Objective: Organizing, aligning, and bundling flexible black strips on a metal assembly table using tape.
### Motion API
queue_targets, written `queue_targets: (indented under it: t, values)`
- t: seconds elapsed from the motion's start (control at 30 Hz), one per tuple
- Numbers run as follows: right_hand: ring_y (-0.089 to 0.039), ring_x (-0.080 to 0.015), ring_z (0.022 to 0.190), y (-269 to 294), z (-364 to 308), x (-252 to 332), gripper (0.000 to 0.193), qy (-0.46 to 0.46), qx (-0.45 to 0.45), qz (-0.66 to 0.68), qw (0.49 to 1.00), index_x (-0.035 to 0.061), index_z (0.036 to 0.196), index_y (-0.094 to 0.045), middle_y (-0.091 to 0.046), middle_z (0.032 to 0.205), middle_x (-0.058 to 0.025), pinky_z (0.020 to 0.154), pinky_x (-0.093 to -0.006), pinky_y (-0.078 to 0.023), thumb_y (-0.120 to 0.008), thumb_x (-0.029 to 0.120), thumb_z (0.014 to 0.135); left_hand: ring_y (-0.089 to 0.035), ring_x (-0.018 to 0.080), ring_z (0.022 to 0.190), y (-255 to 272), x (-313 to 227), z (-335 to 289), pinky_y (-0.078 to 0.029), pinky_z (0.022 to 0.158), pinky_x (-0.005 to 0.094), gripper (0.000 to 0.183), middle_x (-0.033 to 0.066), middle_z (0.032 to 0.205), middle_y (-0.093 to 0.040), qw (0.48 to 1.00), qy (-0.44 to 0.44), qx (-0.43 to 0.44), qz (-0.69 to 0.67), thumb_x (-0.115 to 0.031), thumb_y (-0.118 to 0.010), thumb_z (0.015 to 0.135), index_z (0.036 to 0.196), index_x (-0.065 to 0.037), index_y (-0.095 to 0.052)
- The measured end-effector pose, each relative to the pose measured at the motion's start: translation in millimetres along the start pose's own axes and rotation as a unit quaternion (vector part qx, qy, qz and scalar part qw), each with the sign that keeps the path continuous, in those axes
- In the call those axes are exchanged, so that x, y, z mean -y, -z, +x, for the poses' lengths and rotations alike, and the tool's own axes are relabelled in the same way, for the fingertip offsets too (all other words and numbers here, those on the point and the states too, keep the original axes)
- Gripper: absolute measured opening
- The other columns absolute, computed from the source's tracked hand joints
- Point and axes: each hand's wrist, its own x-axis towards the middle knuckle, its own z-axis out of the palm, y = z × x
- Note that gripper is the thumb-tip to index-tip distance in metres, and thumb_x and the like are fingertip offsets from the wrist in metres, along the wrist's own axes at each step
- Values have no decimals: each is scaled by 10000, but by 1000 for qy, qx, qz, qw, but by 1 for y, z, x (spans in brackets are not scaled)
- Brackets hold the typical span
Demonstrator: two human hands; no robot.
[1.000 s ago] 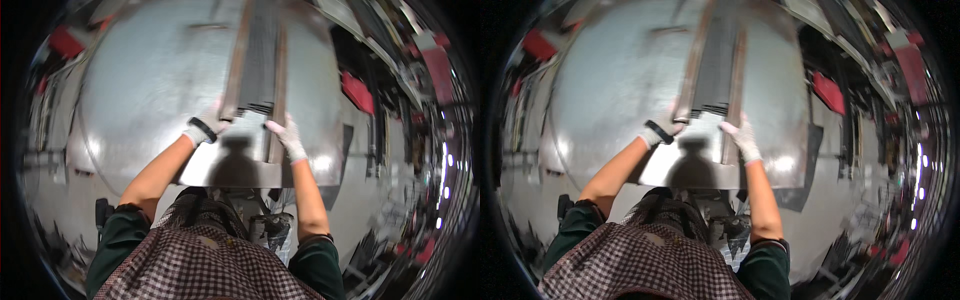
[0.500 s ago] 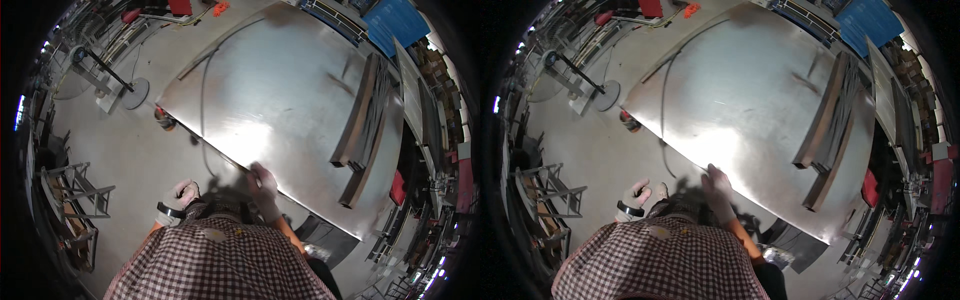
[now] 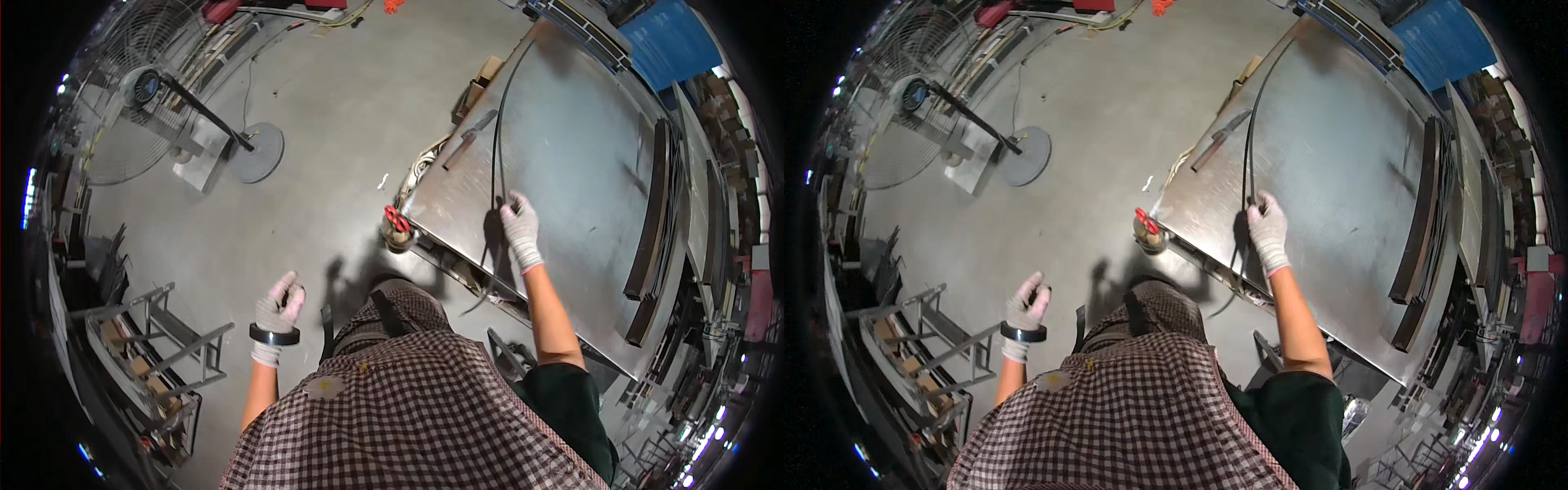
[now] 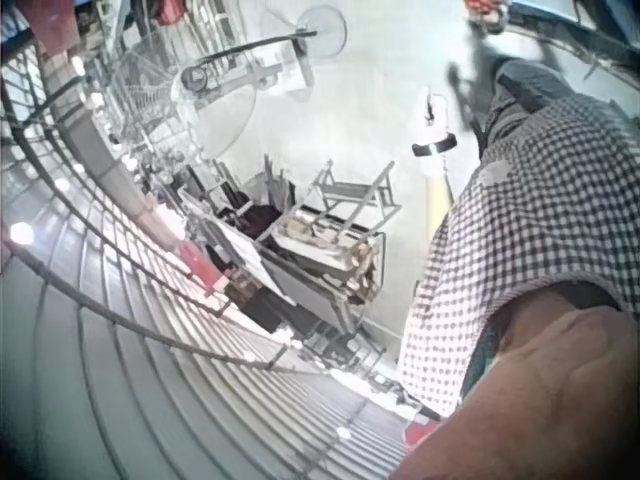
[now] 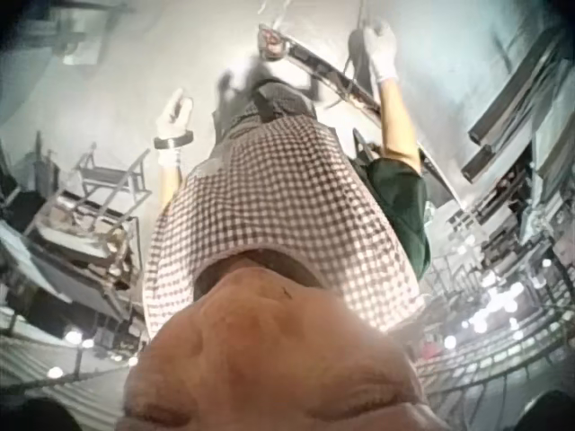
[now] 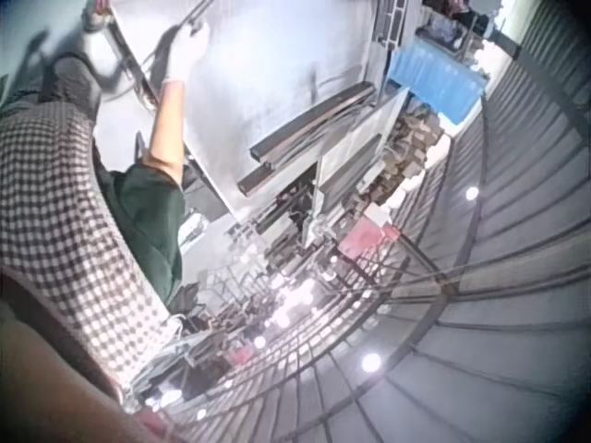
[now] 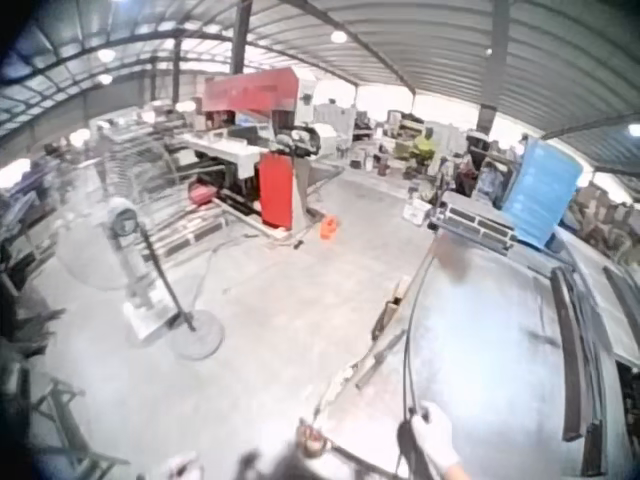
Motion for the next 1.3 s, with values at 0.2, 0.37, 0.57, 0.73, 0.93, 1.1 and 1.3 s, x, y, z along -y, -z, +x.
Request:
queue_targets:
  t: [0.2,0.37,0.57,0.73,0.93,1.1,1.3]
  values:
    - [-671,-308,951,-51,176,134,380,25,-49,8,998,95,1201,-650,-697,1055,-161,868,-402,-516,-598,191,837,-545,69,722,85,22,187,-484,684,238,455,0,829,-630,984,46,17,172,-198,-725,871,1264,4,-616]
    - [-627,-356,1050,-158,303,159,331,-70,-21,-109,991,92,1137,-660,-671,1069,-196,897,-446,-503,-573,208,840,-541,89,679,193,126,253,-484,627,274,448,10,771,-619,960,168,-34,221,-288,-744,837,1184,-14,-672]
    - [-658,-410,967,-339,333,71,222,-255,14,-157,954,93,959,-703,-681,1000,-227,845,-490,-533,-527,152,837,-566,126,684,255,212,330,-500,648,301,476,17,791,-632,876,466,-60,111,-304,-746,843,1200,-3,-650]
    - [-668,-356,1041,-362,308,63,263,-455,108,-189,864,42,1052,-656,-680,1094,-194,859,-453,-549,-582,232,887,-573,137,685,177,187,566,-506,653,308,482,17,800,-636,898,418,89,102,-298,-744,850,1212,1,-636]
    - [-669,-361,1013,-347,399,93,398,-536,144,-63,829,42,1065,-706,-689,1063,-224,877,-435,-536,-660,345,813,-582,150,687,107,179,965,-513,659,317,490,17,811,-641,930,283,82,220,-291,-742,858,1227,7,-620]
    - [-655,-370,1030,-331,519,83,371,-551,12,-23,834,115,1113,-709,-693,1075,-197,922,-438,-513,-622,342,833,-560,178,638,-93,-56,1323,-483,583,341,457,24,893,-654,966,-62,205,146,-221,-671,933,1330,-25,-556]
    - [-659,-361,1029,-354,709,32,416,-559,-15,46,828,71,1117,-708,-695,1069,-200,925,-431,-509,-621,325,799,-421,49,519,-313,-259,1429,-319,458,226,386,-14,795,-601,974,-24,219,-56,-234,-670,935,1266,-50,-595]
